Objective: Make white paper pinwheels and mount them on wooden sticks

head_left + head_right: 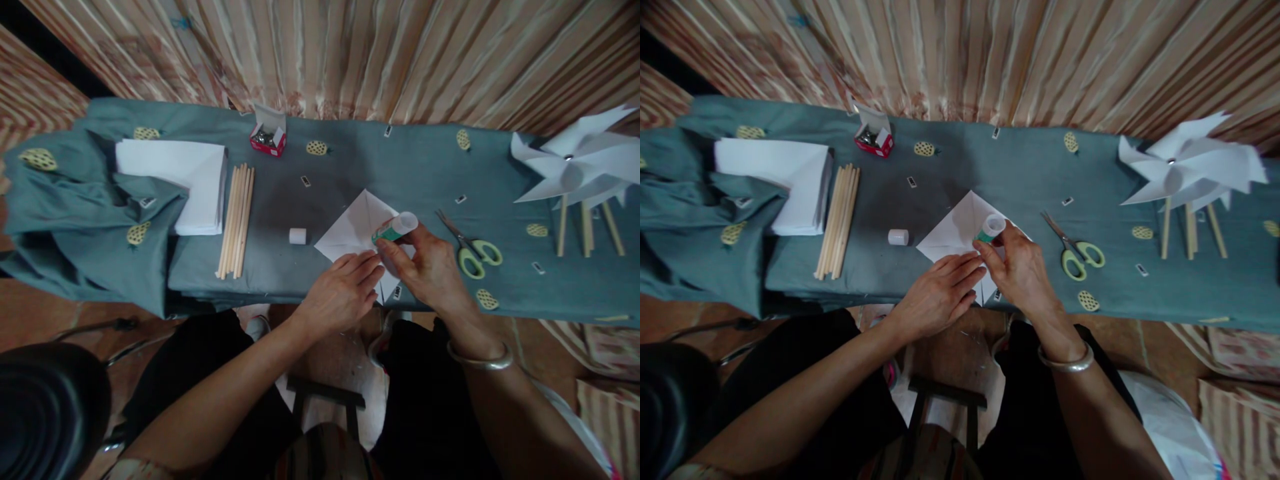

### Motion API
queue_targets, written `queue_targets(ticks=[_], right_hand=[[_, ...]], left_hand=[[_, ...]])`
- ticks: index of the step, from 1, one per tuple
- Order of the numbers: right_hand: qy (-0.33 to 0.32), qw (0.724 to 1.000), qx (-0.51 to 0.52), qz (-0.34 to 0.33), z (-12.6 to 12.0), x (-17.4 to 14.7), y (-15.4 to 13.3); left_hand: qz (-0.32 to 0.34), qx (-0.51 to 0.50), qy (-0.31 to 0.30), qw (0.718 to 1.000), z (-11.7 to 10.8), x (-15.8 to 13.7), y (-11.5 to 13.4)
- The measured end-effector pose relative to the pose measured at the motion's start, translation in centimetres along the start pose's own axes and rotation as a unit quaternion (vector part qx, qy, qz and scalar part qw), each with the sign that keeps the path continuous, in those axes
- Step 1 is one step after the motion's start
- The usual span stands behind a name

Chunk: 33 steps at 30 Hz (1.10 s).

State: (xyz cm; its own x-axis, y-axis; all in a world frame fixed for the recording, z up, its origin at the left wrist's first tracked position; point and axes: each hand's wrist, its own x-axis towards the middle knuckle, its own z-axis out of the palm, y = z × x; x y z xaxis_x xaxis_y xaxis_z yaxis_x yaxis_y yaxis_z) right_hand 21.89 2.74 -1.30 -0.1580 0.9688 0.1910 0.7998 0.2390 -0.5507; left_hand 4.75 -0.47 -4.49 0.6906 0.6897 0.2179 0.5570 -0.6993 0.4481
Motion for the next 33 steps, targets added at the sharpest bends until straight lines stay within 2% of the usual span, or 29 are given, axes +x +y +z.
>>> queue_targets(ticks=[19,33], right_hand=[[0.027,1.0,0.01,0.009,0.28,0.17,0.78],[0.029,0.999,0.019,0.027,0.68,0.6,0.26]], left_hand=[[-0.008,-0.008,-0.008,1.0,-0.03,-0.08,0.08],[-0.009,-0.012,-0.009,1.0,-0.02,-0.15,0.09]])
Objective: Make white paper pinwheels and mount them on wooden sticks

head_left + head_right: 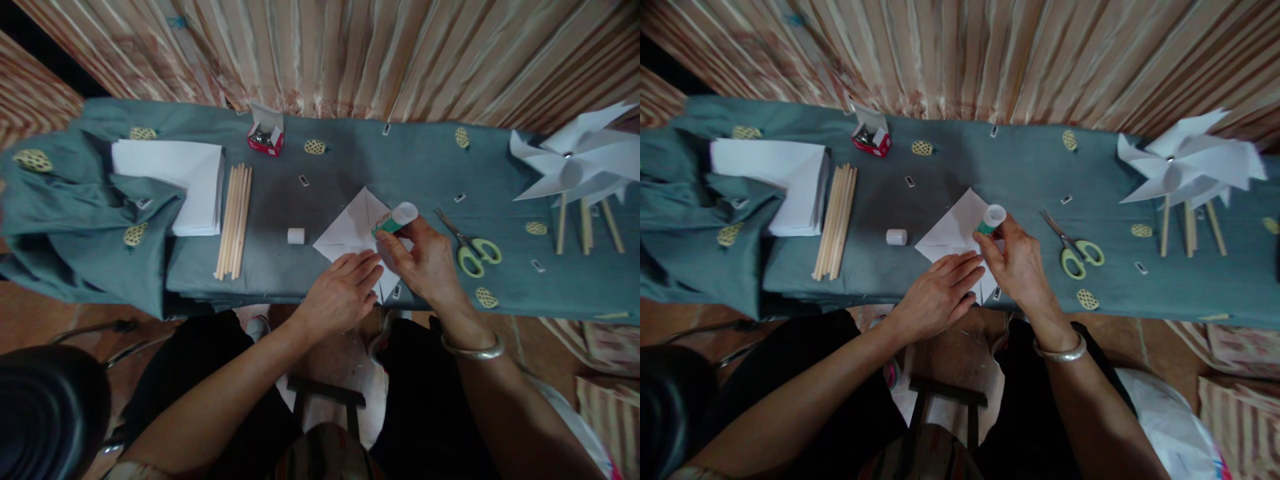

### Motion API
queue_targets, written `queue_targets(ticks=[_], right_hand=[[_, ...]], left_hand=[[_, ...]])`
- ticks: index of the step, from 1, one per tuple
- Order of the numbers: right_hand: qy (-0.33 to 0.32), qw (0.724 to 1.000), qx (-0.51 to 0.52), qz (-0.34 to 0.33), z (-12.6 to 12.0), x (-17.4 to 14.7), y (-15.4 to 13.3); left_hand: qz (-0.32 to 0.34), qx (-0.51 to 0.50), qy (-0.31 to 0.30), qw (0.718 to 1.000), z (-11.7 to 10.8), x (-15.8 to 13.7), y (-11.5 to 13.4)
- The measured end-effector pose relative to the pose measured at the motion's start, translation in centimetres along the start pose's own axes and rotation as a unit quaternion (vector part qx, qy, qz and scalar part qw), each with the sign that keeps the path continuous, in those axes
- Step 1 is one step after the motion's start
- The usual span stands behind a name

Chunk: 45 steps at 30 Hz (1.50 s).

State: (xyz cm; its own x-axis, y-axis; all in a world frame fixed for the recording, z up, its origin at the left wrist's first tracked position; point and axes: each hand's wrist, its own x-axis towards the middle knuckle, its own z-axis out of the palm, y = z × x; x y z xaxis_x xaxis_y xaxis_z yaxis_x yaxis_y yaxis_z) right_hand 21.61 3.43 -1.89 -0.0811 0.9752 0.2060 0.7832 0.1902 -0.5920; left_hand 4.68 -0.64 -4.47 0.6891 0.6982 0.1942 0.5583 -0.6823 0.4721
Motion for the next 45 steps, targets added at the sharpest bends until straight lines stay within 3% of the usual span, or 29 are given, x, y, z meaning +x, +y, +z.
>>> queue_targets(ticks=[17,22,24,27,31,34,38,41,45], right_hand=[[-0.033,0.999,0.031,0.012,-0.4,0.0,-0.1],[-0.019,0.992,0.116,0.047,-0.6,0.1,1.4],[0.019,0.975,0.207,0.076,-0.6,0.3,2.0],[0.071,0.922,0.355,0.135,-0.7,0.6,2.5],[0.049,0.864,0.465,0.185,-0.8,0.9,2.5],[0.026,0.861,0.48,0.164,-0.8,1.0,2.5],[-0.008,0.862,0.485,0.147,-0.8,1.0,2.7],[-0.019,0.847,0.501,0.175,-0.6,0.9,2.5],[-0.015,0.834,0.515,0.198,-0.1,0.7,1.8]], left_hand=[[0.0,-0.002,-0.004,1.0,0.0,0.0,-0.1],[-0.003,-0.006,0.0,1.0,-0.2,0.0,-0.1],[-0.003,-0.007,0.001,1.0,-0.2,0.0,-0.1],[0.004,-0.013,0.005,1.0,0.0,0.0,-0.1],[0.021,-0.027,0.037,0.999,-0.3,-0.4,-0.3],[0.002,-0.021,0.076,0.997,-1.6,-0.9,-1.3],[-0.112,0.051,0.148,0.981,-4.1,-2.0,-4.1],[-0.186,0.084,0.145,0.968,-5.3,-2.8,-6.2],[-0.198,0.084,0.129,0.968,-5.8,-3.4,-7.2]])
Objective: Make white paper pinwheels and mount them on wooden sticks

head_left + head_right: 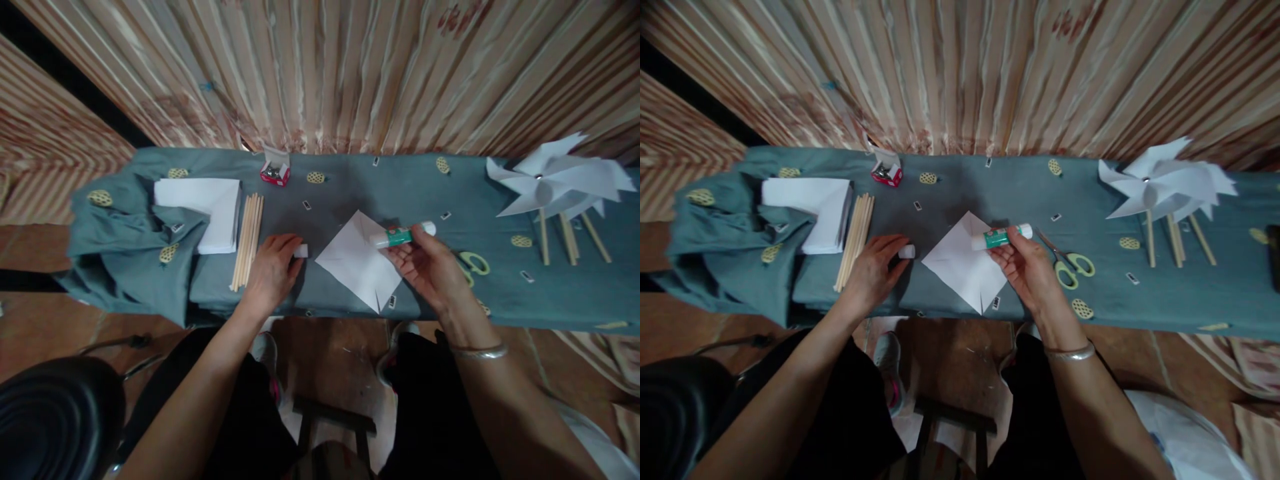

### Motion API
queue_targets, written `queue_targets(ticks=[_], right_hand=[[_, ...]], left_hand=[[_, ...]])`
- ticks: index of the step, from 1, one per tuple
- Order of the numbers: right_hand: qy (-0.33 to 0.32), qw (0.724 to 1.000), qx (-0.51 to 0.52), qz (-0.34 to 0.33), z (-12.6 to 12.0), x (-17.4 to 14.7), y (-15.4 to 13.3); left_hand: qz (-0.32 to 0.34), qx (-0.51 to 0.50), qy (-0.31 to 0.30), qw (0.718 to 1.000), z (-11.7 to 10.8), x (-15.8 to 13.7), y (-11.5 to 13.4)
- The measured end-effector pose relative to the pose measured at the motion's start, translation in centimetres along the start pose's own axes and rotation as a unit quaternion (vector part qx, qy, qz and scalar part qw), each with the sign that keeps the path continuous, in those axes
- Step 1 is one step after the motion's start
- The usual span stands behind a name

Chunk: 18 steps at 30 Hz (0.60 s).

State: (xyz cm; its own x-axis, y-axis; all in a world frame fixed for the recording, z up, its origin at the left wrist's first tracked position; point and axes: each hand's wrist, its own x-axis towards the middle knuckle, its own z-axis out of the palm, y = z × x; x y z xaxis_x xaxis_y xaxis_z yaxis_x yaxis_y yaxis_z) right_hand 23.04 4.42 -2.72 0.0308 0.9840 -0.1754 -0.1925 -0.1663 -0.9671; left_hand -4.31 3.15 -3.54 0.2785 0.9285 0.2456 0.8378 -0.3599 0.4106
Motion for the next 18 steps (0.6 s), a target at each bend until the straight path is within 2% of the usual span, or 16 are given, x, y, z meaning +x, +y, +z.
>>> queue_targets(ticks=[6,11,15,18], right_hand=[[0.002,0.997,0.043,0.057,1.3,-0.4,0.6],[0.038,0.999,-0.018,-0.029,0.8,0.2,0.2],[0.093,0.984,-0.119,-0.096,-0.2,0.3,-0.5],[0.08,0.962,-0.224,-0.134,-0.4,0.0,-0.6]], left_hand=[[-0.015,-0.091,0.019,0.996,0.1,0.0,1.0],[0.003,-0.137,0.025,0.99,0.4,-0.1,2.3],[0.08,-0.156,0.014,0.984,1.1,-0.7,4.1],[0.144,-0.154,-0.028,0.977,2.0,-1.4,5.8]])
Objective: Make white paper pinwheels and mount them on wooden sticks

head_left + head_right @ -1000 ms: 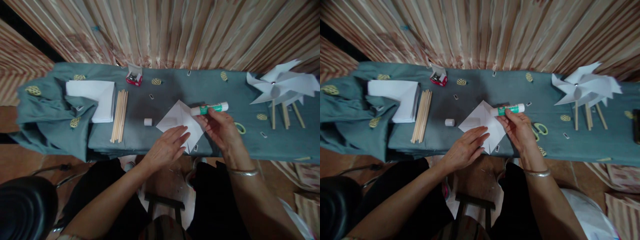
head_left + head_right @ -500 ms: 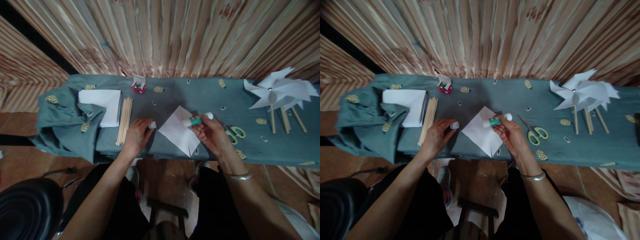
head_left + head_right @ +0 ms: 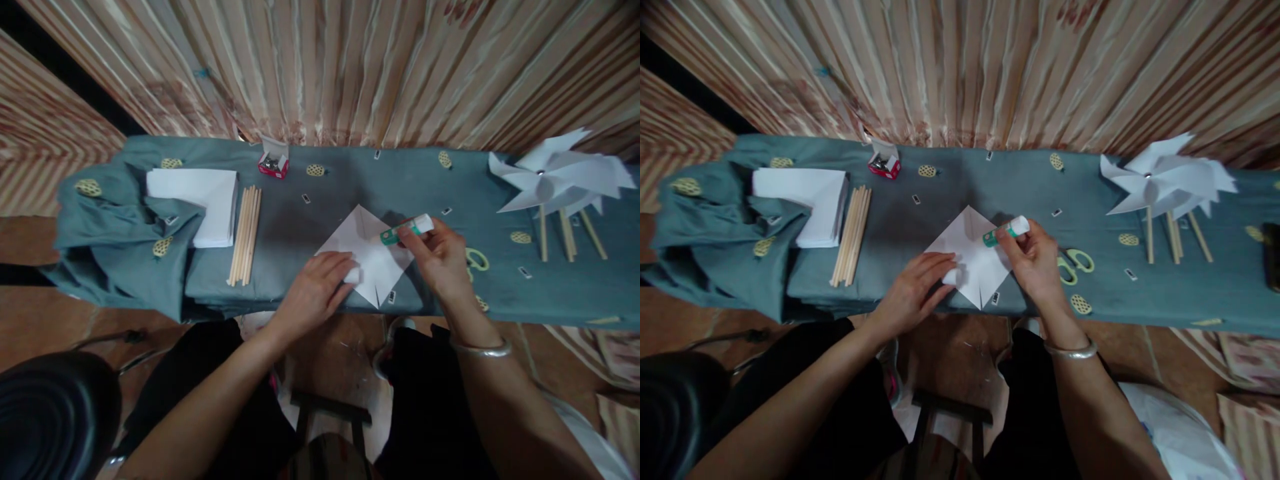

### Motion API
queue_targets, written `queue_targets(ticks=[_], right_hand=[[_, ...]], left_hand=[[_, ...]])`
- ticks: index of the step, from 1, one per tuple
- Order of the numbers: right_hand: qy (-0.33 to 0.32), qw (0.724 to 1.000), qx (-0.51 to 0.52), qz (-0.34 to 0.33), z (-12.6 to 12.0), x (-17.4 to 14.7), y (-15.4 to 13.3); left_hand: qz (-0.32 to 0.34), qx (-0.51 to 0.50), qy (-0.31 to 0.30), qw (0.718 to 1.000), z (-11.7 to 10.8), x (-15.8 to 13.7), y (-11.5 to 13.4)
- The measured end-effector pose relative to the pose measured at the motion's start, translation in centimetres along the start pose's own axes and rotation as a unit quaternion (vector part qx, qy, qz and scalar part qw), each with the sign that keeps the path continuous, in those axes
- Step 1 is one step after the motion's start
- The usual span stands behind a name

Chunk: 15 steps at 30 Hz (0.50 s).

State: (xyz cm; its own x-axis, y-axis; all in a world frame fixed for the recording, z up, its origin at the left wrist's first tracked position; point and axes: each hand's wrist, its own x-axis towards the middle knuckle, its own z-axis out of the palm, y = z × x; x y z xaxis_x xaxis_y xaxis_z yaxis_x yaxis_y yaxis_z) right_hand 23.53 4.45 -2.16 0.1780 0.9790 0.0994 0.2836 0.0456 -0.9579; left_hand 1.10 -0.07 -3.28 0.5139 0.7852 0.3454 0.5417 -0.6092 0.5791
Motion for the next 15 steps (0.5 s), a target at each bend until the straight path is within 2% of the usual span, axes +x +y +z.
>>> queue_targets(ticks=[3,7,15], right_hand=[[-0.024,0.996,-0.077,-0.021,0.0,-0.4,-0.1],[-0.044,0.988,-0.14,-0.04,0.2,-0.7,0.0],[-0.051,0.963,-0.243,-0.104,0.6,-1.1,-0.8]], left_hand=[[0.039,-0.002,-0.042,0.998,1.5,-0.2,1.1],[0.063,-0.001,-0.065,0.996,2.9,-0.2,1.7],[0.05,0.011,-0.116,0.992,3.1,0.1,1.9]])
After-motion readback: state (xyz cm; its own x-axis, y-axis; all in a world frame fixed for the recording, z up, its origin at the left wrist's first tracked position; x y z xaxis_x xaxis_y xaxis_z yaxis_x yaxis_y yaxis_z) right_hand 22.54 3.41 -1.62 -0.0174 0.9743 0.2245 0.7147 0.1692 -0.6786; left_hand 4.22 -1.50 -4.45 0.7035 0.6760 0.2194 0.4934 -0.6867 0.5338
